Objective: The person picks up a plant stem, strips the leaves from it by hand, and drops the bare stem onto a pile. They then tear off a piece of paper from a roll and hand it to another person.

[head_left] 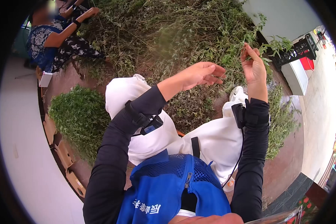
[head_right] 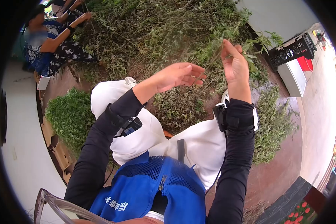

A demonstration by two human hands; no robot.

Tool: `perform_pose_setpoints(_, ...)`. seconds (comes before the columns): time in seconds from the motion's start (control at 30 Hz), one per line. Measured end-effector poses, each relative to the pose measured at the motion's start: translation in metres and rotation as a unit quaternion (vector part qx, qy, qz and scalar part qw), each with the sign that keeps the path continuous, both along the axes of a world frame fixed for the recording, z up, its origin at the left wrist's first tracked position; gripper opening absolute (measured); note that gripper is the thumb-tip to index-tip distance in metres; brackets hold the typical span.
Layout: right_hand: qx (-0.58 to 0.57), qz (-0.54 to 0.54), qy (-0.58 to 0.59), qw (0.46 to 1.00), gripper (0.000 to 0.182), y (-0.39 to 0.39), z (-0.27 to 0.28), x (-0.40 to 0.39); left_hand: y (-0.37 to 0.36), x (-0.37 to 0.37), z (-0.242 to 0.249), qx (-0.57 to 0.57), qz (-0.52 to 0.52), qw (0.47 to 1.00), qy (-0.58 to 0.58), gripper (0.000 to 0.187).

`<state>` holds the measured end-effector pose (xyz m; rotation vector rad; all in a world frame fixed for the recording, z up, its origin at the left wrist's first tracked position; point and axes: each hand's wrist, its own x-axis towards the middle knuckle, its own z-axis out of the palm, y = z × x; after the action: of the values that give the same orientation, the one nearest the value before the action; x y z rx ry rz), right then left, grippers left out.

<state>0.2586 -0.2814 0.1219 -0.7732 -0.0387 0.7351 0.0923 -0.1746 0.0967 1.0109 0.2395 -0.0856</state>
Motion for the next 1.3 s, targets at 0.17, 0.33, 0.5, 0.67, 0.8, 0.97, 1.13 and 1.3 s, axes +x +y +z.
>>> perform_pose_setpoints(0.17,0.023,-0.03,0.012,0.999,0.023,-0.008,-0.005,0.027,-0.01,-0.005,0.0,0.013,-0.109,0.994,-0.016,0.045)
perform_pose_setpoints(0.33,0.012,-0.064,0.034,0.997,0.013,-0.015,0.004,0.03,-0.01,-0.009,0.005,-0.012,-0.095,0.995,-0.021,0.043)
perform_pose_setpoints(0.5,0.033,-0.058,0.043,0.997,0.014,-0.02,0.002,0.033,-0.006,-0.009,0.001,0.275,-0.019,0.961,-0.015,0.035)
perform_pose_setpoints(0.67,0.066,-0.047,0.019,0.997,0.021,-0.027,-0.001,0.032,0.008,-0.007,-0.025,0.378,0.068,0.923,0.001,0.035)
perform_pose_setpoints(0.8,0.016,-0.038,-0.017,0.999,0.022,-0.022,0.002,0.015,0.0,-0.013,-0.048,0.333,-0.065,0.93,0.139,0.036)
perform_pose_setpoints(0.97,0.029,-0.033,-0.045,0.998,0.026,-0.019,-0.001,0.015,-0.003,-0.034,-0.073,0.668,-0.151,0.726,0.059,0.036)
perform_pose_setpoints(1.13,0.027,-0.041,-0.126,0.991,0.028,-0.021,0.004,0.014,0.016,-0.036,-0.084,0.704,-0.254,0.649,0.136,0.022)
perform_pose_setpoints(1.3,-0.003,0.003,-0.123,0.992,0.028,-0.016,0.001,-0.001,0.013,-0.02,-0.048,0.522,-0.048,0.851,-0.009,0.036)
